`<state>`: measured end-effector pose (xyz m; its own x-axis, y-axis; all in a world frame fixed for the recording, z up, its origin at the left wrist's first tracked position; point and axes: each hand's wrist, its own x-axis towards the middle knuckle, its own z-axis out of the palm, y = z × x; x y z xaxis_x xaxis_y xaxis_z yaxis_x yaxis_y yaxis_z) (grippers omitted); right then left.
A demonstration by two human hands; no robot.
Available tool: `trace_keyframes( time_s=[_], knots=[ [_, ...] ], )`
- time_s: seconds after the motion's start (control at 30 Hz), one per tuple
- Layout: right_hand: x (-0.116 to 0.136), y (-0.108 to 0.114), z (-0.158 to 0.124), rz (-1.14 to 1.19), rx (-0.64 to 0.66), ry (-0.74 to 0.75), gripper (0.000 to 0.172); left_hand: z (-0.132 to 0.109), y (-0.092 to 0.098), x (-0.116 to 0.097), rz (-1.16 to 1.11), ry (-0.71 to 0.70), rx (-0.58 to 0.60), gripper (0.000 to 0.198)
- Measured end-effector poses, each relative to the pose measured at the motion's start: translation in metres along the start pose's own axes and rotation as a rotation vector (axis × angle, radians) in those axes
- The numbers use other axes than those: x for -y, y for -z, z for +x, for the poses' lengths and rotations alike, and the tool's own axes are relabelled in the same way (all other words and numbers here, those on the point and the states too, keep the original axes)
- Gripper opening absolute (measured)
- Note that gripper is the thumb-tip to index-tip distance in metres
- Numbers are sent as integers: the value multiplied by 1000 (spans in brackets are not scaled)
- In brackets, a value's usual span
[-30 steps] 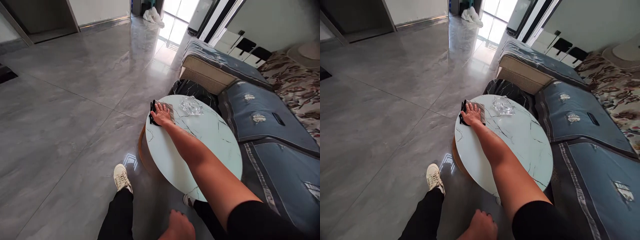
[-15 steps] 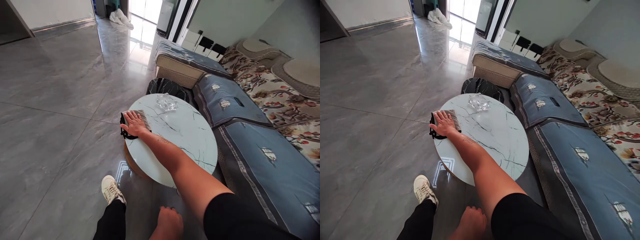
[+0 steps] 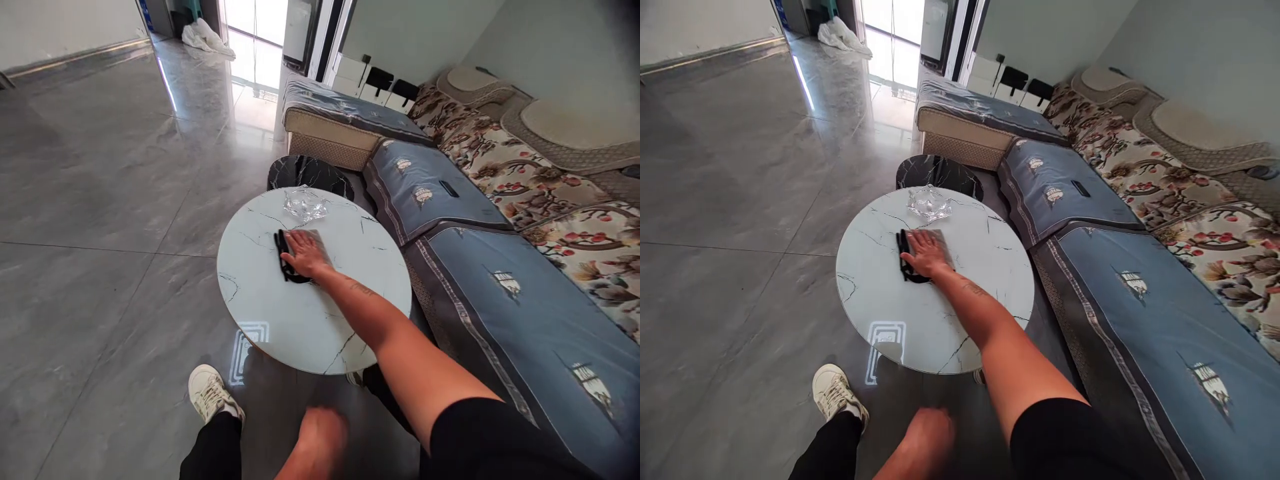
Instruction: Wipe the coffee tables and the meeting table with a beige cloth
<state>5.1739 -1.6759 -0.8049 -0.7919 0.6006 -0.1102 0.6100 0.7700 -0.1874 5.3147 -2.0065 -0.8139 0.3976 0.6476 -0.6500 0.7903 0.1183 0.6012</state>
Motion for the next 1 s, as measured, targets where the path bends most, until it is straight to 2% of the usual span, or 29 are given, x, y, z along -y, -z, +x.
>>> trace_keyframes(
  time_s=[0.13,0.27,0.37,0.43,0.57,0.73,0.87,1.0],
  knots=[
    [-100,19,-46,-46,9,-295,84,-8,10,-6,61,33,24,42],
    [-192,26,-109,-83,-25,-612,85,-6,8,-7,88,49,37,42],
    [-236,25,-151,-90,-55,-769,87,-1,1,-7,101,52,45,44],
    [-250,23,-170,-69,-63,-827,88,1,-4,-6,109,46,42,42],
    [-250,20,-185,-40,-82,-902,90,0,-11,-3,113,21,2,38],
    [-223,12,-195,-80,-83,-897,88,-9,-12,-5,110,23,0,41],
    [-181,6,-202,-118,-48,-836,86,-16,-14,-12,132,-13,45,45],
    [-117,-1,-189,-118,-15,-703,83,-27,-13,-18,161,-47,24,45]
  ],
)
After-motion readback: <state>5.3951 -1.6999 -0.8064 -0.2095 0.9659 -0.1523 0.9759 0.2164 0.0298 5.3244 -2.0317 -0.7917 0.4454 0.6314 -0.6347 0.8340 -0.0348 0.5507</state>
